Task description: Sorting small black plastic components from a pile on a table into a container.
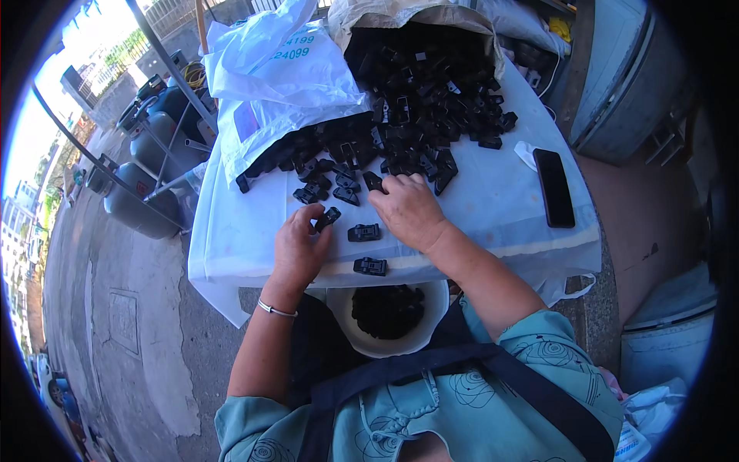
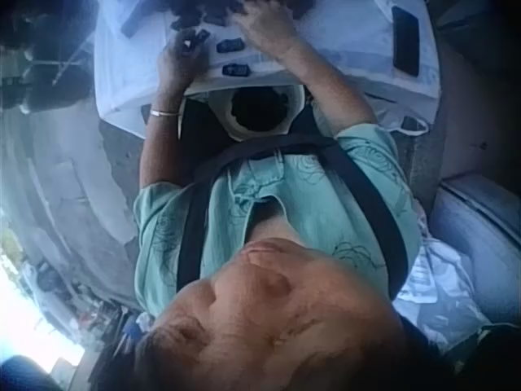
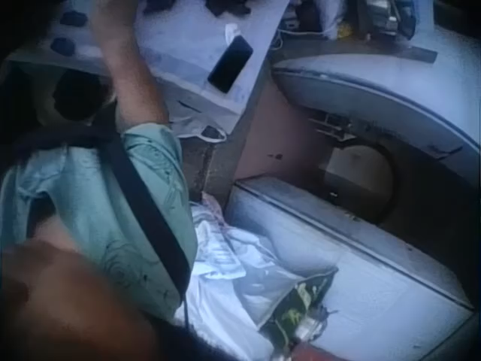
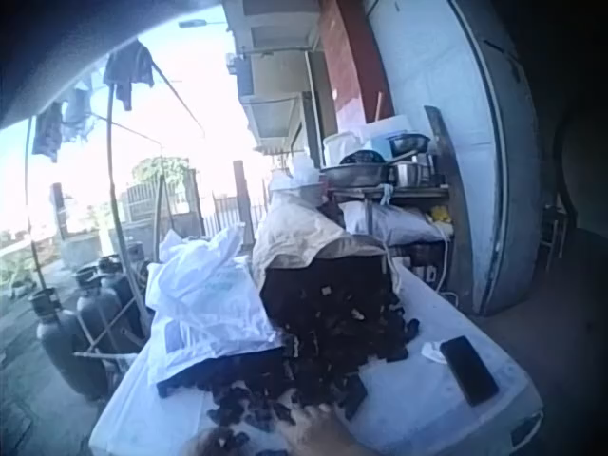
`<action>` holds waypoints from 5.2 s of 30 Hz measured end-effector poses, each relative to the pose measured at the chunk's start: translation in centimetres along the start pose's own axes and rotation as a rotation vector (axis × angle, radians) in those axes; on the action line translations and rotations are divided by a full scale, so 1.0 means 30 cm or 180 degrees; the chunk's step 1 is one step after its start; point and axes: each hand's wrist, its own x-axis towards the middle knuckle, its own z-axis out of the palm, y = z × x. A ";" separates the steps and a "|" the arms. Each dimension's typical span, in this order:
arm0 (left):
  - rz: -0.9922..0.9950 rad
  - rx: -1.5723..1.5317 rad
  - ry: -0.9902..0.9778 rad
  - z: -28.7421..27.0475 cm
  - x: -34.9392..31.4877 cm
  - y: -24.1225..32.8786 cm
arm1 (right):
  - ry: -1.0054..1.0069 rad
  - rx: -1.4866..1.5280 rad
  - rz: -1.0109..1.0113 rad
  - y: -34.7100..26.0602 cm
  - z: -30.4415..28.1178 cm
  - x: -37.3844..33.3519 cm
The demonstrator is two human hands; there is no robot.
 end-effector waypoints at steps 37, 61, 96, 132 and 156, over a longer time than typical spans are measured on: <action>0.0208 -0.0868 -0.0432 0.061 -0.018 0.011 | 0.0738 0.2697 -0.0410 -0.066 0.009 -0.046; 0.0115 0.0256 -0.0358 0.011 0.091 0.080 | 0.0263 0.1329 0.0361 -0.023 -0.069 -0.083; 0.0458 -0.0306 -0.0500 0.038 0.008 -0.002 | 0.0557 0.2028 -0.0230 -0.011 -0.041 -0.031; 0.0284 -0.0440 -0.0095 0.054 0.012 -0.019 | -0.0780 0.0672 0.0979 -0.005 -0.105 0.000; 0.0076 -0.0822 -0.0488 0.065 0.033 -0.021 | 0.0314 0.1149 -0.0539 -0.053 -0.016 -0.033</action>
